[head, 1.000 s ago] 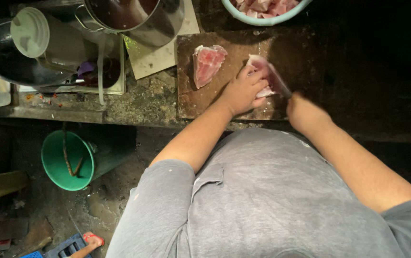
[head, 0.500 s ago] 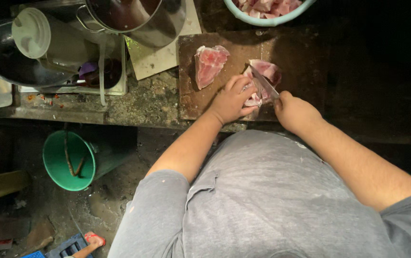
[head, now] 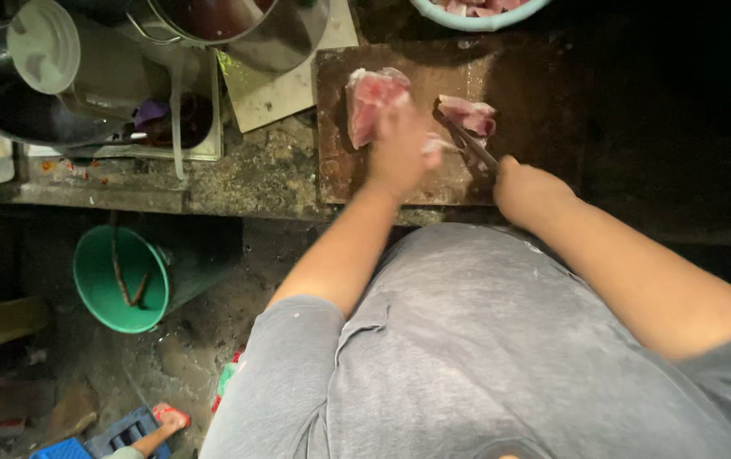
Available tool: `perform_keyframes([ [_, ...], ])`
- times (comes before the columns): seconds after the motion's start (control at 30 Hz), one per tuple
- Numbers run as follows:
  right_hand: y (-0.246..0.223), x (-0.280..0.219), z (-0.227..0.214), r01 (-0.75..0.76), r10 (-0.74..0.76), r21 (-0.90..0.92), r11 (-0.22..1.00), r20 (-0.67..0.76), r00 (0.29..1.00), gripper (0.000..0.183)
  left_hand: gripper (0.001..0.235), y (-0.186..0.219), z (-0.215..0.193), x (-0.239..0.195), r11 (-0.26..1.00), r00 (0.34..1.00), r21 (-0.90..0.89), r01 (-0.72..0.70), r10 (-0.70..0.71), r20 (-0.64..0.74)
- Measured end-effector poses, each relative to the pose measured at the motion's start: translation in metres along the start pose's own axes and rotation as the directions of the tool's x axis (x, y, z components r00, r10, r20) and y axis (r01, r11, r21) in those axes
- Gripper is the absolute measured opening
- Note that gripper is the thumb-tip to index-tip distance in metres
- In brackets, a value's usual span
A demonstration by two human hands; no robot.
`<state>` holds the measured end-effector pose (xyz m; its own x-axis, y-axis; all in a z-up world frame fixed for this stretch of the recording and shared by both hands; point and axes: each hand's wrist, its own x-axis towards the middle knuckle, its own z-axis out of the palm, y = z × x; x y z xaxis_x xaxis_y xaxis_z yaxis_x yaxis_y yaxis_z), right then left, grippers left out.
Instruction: The person slices small pieces of meat on a wooden cutting board using a knife and then begins trimming and cutting a larger piece of meat into smaller portions.
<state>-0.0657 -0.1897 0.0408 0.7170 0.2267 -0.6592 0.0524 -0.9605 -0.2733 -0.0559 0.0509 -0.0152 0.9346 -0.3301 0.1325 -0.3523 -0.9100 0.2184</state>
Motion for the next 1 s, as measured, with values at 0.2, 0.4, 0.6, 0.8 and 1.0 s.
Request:
perform_keyframes([
  [0.2, 0.002, -0.036, -0.02, -0.042, 0.044, 0.071, 0.997, -0.038, 0.998, 0.036, 0.041, -0.021, -0.007, -0.002, 0.995, 0.998, -0.082, 0.063, -0.064, -0.005],
  [0.4, 0.036, -0.061, -0.032, -0.168, 0.201, 0.222, 0.961, -0.136, 0.97, 0.044, 0.039, -0.001, 0.007, 0.019, 0.99, 0.988, 0.014, 0.143, -0.142, -0.064],
  [0.6, 0.055, -0.075, -0.025, -0.16, 0.221, 0.301, 0.94, -0.183, 0.958, 0.046, 0.02, 0.025, -0.002, 0.04, 0.987, 0.975, 0.137, -0.078, 0.047, 0.218],
  [0.8, 0.05, -0.08, -0.023, -0.157, 0.217, 0.31, 0.938, -0.171, 0.961, 0.047, 0.027, 0.064, 0.024, 0.037, 0.956, 0.984, -0.265, 0.122, -0.082, 0.16],
  [1.0, 0.043, -0.082, -0.023, -0.126, 0.171, 0.271, 0.954, -0.15, 0.974, 0.042, 0.035, 0.013, 0.025, 0.014, 0.845, 0.976, -0.496, 0.199, -0.122, 0.182],
])
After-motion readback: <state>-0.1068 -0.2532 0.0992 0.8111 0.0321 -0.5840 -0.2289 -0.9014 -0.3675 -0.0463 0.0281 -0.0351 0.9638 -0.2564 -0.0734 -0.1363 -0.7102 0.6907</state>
